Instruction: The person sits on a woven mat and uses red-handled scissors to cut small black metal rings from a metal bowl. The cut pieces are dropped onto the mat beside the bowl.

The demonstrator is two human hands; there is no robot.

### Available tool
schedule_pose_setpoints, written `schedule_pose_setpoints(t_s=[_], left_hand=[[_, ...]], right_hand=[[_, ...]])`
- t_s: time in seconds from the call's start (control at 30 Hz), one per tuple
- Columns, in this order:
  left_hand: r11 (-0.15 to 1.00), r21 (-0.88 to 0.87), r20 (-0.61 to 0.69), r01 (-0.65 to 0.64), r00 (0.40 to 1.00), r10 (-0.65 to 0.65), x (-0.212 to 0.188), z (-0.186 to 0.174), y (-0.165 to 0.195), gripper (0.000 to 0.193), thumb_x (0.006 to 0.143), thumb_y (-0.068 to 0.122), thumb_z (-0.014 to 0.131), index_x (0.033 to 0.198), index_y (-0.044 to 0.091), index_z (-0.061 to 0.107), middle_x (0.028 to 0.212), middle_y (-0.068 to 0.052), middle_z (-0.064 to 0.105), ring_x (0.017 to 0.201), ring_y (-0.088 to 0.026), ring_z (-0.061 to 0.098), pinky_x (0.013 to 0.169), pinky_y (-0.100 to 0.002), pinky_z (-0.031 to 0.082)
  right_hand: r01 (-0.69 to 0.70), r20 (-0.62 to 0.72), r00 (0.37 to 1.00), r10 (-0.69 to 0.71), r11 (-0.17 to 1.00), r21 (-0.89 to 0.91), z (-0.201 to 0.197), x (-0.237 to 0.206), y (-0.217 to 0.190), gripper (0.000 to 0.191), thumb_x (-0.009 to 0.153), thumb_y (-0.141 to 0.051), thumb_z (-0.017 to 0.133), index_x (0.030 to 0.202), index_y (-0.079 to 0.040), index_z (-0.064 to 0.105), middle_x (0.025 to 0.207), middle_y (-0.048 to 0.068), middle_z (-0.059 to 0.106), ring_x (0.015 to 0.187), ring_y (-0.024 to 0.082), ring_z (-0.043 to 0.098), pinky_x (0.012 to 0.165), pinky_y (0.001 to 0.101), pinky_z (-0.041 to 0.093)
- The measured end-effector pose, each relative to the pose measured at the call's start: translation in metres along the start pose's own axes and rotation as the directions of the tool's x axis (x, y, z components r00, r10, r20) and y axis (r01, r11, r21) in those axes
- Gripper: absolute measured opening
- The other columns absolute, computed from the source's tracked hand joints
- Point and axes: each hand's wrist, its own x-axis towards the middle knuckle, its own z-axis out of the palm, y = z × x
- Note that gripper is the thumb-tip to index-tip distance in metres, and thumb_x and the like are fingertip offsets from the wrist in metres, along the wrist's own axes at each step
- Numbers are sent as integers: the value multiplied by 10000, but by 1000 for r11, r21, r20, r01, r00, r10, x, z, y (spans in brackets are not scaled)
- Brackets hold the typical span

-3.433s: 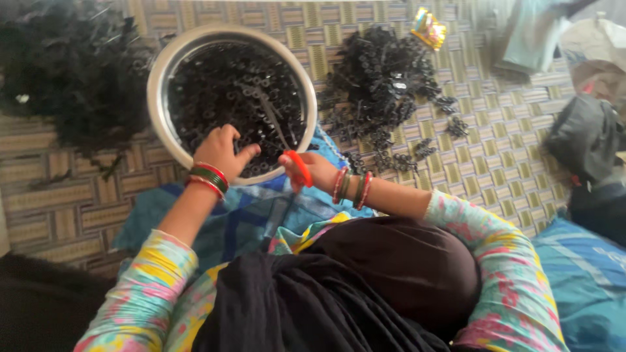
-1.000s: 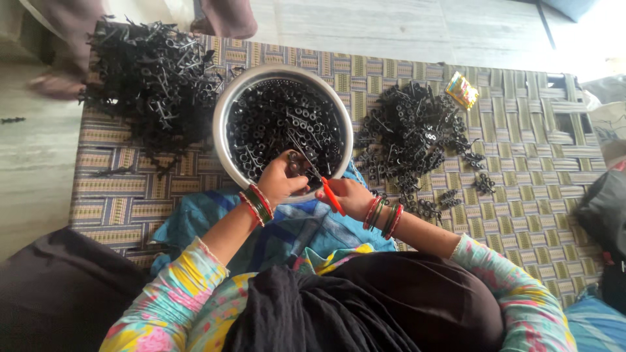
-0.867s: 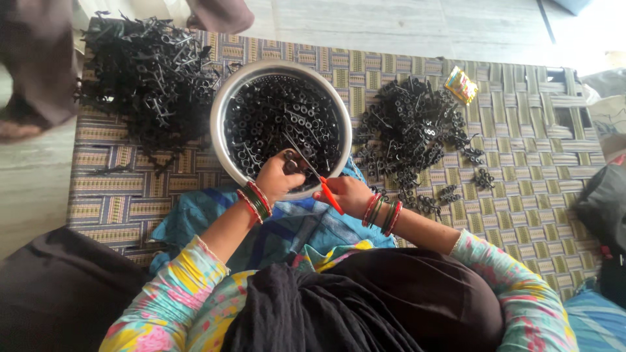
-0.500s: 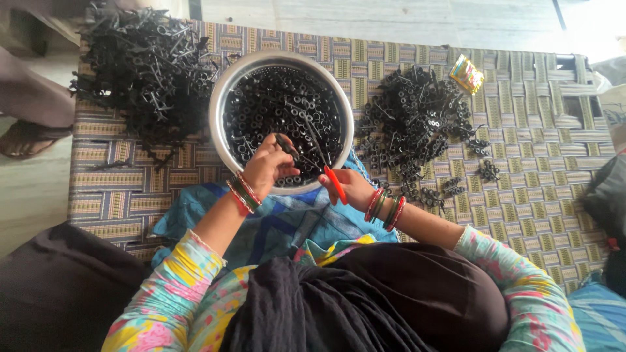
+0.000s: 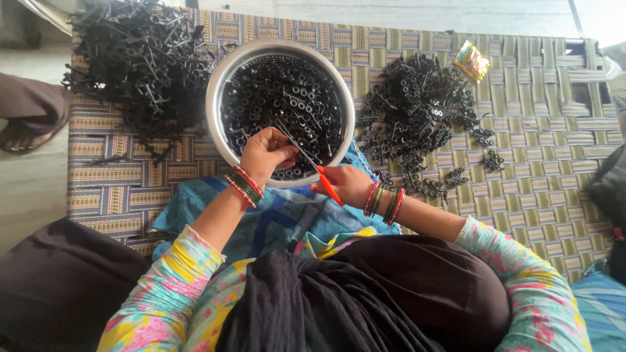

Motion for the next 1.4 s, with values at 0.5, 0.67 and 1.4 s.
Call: schedule_pose_setpoints(t_s=[0.5,0.67,1.4], left_hand=[[992,122,44,-36,999,31,-3,4,-16,129,933,-36,683,1018,34,616,867,-9,702,804,-97,708,710,-275,637],[997,80,62,-17,998,13,-3,1,-19,159,931,-30,682,1052,38,603,869,-19,704,799,-107,714,717,-277,640],[-101,930,366,-353,869,334,6,-61,31,482,643,357,886,976,67,693,1062,-159,678,1038,-352,622,874,-464,526]], right_hand=[[-42,49,998,32,975,216,10,3,20,504,953,-551,604,851,-65,689,625,36,630,594,139,623,589,337,502],[-21,124,991,-46,869,494,12,4,29,492,967,-535,587,861,-62,672,643,11,656,621,112,651,600,316,516],[-196,65,978,196,781,593,17,13,17,495,978,-414,647,613,-81,616,521,28,608,472,93,563,495,280,445]])
